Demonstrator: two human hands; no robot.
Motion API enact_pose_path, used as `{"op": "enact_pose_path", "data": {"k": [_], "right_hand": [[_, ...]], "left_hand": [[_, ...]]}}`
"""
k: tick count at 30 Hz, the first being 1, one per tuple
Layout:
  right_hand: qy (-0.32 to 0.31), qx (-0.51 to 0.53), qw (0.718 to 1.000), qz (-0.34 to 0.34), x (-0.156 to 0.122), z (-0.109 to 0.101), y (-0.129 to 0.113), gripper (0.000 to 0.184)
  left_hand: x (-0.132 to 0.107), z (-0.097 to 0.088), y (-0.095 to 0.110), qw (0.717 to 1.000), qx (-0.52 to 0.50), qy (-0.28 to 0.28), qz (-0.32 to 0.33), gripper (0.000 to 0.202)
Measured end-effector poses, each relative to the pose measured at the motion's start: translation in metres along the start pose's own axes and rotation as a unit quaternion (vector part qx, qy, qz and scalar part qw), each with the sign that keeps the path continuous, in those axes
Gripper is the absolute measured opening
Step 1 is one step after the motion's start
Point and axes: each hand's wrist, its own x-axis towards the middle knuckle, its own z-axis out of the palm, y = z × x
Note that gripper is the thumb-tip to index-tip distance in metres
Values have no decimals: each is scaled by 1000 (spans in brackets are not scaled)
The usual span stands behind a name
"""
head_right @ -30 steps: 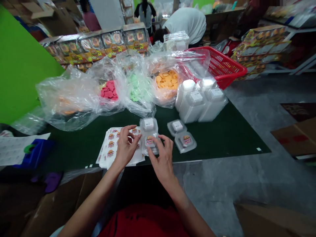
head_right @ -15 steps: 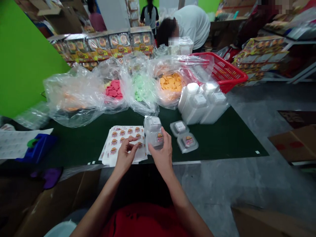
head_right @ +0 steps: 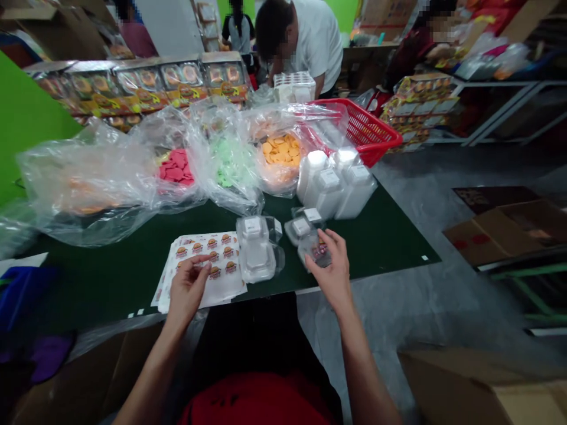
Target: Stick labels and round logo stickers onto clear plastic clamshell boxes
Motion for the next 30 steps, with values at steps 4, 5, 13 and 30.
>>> {"op": "enact_pose_path", "data": {"k": [4,5,13,30], "right_hand": [[-95,-51,994,-7,1,7,34,54],[-100,-60,993,-6,1,11,39,54],[-75,-155,985,-24,-1,17,36,54],[147,-5,989,-24,-35,60,-41,34]], "left_hand": [[-3,-15,-16,999,34,12,-19,35],[-4,-17,-18,999,45,10,-20,35],[-12,-6,8,994,83,29,66,26],[-36,38,44,991,8,-42,126,16]]}}
